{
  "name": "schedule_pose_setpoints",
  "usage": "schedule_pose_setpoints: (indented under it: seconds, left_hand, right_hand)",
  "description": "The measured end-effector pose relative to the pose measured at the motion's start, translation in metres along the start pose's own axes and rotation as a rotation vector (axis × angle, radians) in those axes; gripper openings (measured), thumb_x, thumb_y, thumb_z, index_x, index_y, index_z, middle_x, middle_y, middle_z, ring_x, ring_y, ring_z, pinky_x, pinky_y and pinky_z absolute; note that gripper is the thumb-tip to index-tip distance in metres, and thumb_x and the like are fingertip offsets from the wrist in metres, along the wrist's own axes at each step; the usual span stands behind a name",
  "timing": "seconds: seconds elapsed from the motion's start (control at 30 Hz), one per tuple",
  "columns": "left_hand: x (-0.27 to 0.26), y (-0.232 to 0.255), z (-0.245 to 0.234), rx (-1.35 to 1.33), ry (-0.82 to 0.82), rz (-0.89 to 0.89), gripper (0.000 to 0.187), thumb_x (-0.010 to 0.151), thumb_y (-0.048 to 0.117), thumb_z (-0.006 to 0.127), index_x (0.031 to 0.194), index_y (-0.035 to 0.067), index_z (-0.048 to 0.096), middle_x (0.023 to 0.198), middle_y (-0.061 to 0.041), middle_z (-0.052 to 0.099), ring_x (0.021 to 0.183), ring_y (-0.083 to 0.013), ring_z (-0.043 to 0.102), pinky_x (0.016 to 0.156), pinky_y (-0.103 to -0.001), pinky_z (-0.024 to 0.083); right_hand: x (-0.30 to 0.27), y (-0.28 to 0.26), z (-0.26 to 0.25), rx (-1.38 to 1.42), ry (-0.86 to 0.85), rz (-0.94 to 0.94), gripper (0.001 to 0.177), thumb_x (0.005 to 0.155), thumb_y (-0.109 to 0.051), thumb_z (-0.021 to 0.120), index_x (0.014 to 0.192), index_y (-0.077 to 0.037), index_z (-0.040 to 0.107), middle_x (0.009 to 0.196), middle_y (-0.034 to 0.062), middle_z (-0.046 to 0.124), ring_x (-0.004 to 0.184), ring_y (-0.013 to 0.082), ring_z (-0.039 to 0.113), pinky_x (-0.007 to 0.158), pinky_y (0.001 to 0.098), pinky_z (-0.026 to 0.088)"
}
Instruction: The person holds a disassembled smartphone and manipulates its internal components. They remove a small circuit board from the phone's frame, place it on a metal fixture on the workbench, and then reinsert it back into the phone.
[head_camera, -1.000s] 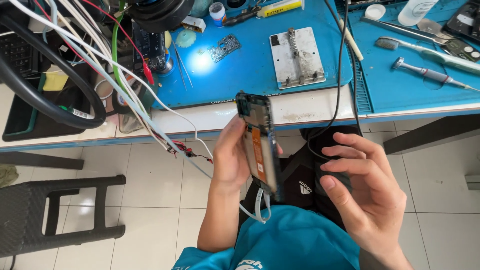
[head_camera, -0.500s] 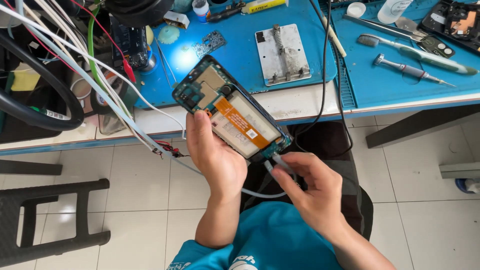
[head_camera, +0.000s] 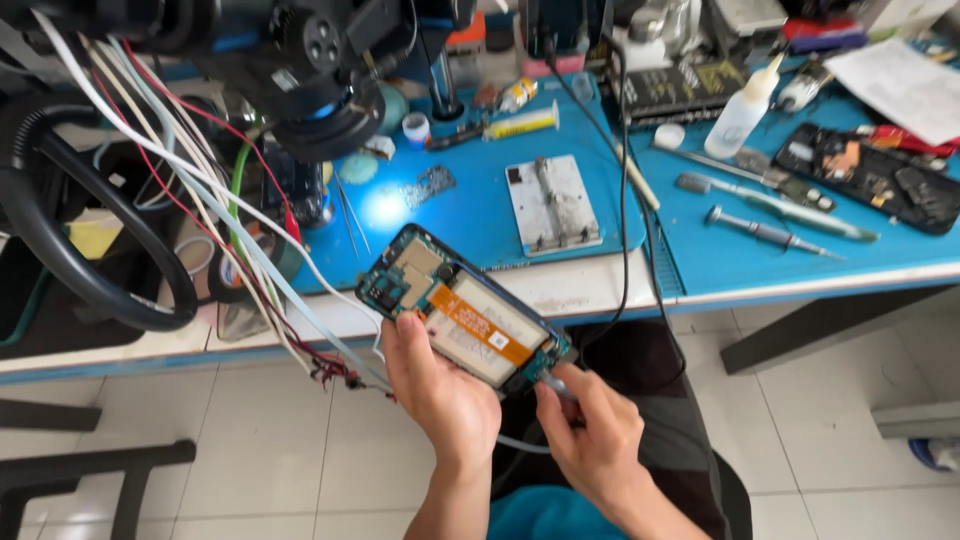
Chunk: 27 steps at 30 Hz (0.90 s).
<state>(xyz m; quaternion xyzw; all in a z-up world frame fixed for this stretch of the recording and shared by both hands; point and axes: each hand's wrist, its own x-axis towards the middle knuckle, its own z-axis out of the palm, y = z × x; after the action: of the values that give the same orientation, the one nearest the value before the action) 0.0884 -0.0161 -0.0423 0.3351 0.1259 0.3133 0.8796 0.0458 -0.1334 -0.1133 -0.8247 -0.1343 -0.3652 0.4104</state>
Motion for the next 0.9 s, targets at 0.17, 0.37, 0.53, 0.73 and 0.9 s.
schedule_pose_setpoints:
  seconds: [0.17, 0.37, 0.53, 0.73, 0.9]
  left_hand:
    - [0.004, -0.01, -0.007, -0.031, 0.041, -0.032, 0.021, 0.104, 0.029, 0.057, 0.093, 0.012, 0.051, 0.082, -0.006, 0.057, 0.077, -0.0168, 0.06, 0.069, -0.033, 0.051]
    - [0.007, -0.016, -0.012, 0.002, 0.034, -0.112, 0.028, 0.103, 0.033, 0.057, 0.091, 0.01, 0.045, 0.082, -0.013, 0.06, 0.071, -0.0211, 0.06, 0.061, -0.036, 0.051]
    - [0.012, -0.019, -0.014, 0.092, 0.062, -0.153, 0.033, 0.104, 0.036, 0.054, 0.089, 0.01, 0.04, 0.077, -0.014, 0.057, 0.066, -0.0226, 0.062, 0.052, -0.036, 0.049]
    - [0.025, -0.02, -0.025, 0.02, 0.111, -0.038, 0.028, 0.105, 0.031, 0.057, 0.092, 0.01, 0.044, 0.078, -0.012, 0.056, 0.074, -0.0204, 0.063, 0.062, -0.035, 0.053]
    - [0.018, -0.02, -0.021, 0.115, -0.087, 0.061, 0.026, 0.105, 0.03, 0.054, 0.091, 0.009, 0.048, 0.073, -0.008, 0.057, 0.062, -0.0167, 0.059, 0.055, -0.03, 0.048]
  right_hand:
    - [-0.005, 0.01, 0.003, 0.01, -0.021, 0.001, 0.015, 0.094, -0.019, 0.07, 0.104, -0.009, 0.068, 0.063, -0.0024, 0.048, 0.05, 0.012, 0.039, 0.049, 0.0274, 0.04]
    - [-0.015, 0.019, 0.008, 0.032, -0.096, 0.15, 0.016, 0.091, -0.022, 0.073, 0.101, -0.011, 0.069, 0.064, 0.0012, 0.058, 0.047, 0.0131, 0.036, 0.045, 0.031, 0.036]
    - [-0.016, 0.02, 0.013, 0.024, -0.13, 0.189, 0.016, 0.091, -0.024, 0.073, 0.1, -0.012, 0.068, 0.065, 0.0009, 0.058, 0.049, 0.0136, 0.036, 0.046, 0.0313, 0.035]
    - [-0.017, 0.024, 0.021, 0.055, -0.094, 0.047, 0.027, 0.094, -0.017, 0.069, 0.119, -0.009, 0.072, 0.071, 0.001, 0.071, 0.052, 0.01, 0.056, 0.05, 0.0247, 0.051]
    - [-0.045, 0.042, 0.054, 0.711, -0.224, 0.845, 0.018, 0.102, -0.019, 0.061, 0.091, -0.004, 0.064, 0.06, 0.0047, 0.053, 0.054, 0.0132, 0.048, 0.052, 0.028, 0.039]
